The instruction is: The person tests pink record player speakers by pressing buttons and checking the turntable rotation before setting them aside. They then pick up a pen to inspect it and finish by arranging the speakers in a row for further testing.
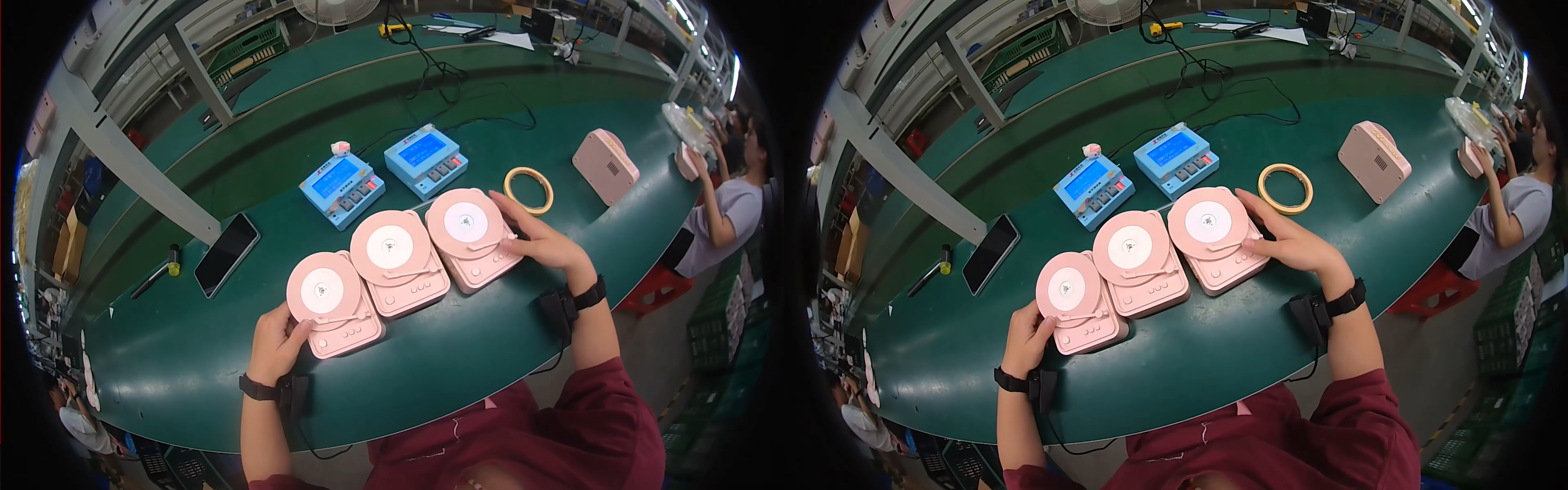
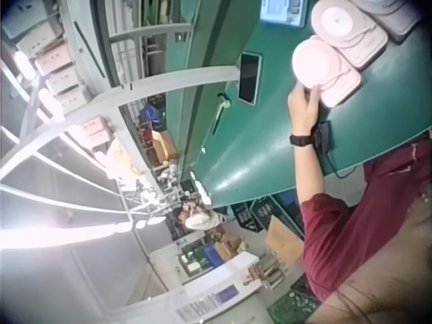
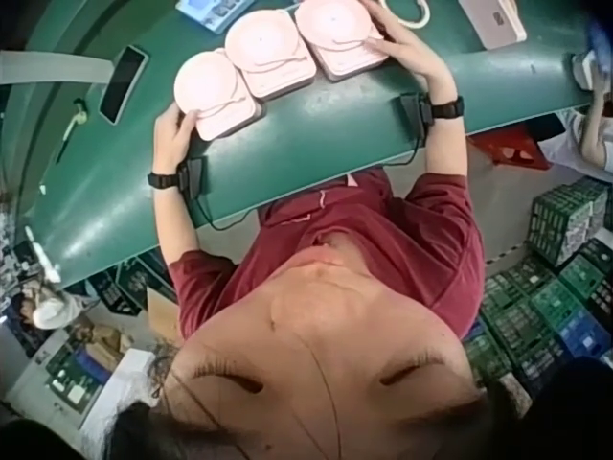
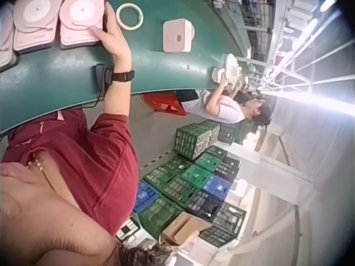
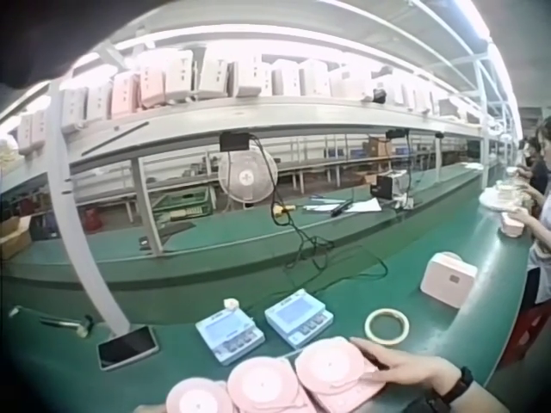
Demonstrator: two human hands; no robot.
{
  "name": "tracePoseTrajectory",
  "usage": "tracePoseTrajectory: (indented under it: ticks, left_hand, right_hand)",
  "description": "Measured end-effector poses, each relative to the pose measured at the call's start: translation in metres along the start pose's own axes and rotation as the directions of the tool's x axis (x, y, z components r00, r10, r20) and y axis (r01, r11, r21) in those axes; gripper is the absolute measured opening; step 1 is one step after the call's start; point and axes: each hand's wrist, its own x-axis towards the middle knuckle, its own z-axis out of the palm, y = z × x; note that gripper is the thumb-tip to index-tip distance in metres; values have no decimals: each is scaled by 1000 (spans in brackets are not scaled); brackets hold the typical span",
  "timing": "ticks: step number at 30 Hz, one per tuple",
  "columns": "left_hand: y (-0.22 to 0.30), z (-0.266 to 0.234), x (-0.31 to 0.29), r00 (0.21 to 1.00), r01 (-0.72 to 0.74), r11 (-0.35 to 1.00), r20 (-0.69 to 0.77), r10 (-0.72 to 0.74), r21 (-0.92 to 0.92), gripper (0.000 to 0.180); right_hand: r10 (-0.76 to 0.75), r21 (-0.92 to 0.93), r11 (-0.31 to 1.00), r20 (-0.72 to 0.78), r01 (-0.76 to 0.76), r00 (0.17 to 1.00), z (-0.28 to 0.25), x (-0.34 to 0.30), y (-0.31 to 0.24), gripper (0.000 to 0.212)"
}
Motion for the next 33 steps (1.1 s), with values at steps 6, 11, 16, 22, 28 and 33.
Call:
tracePoseTrajectory:
  ticks: [6,11,16,22,28,33]
  left_hand:
    - [1,1,0,1000,-14,1000,-12,14,-17,37]
    - [1,0,0,1000,-17,1000,5,16,6,37]
    - [2,0,0,1000,-6,1000,4,6,11,37]
    - [1,0,0,1000,-15,1000,-4,15,6,37]
    - [0,1,0,1000,-27,1000,-10,27,0,38]
    - [2,0,1,1000,-28,1000,-3,28,8,38]
  right_hand:
    - [5,28,1000,-43,-4,999,1,2,-2,80]
    - [-28,-28,999,-91,26,995,2,2,-3,79]
    - [-35,-63,998,-99,29,994,2,2,-3,79]
    - [-26,-65,998,-109,20,994,4,2,-4,80]
    - [-34,-52,998,-98,29,995,4,2,-3,82]
    - [-47,-96,994,-21,45,999,1,-1,-3,88]
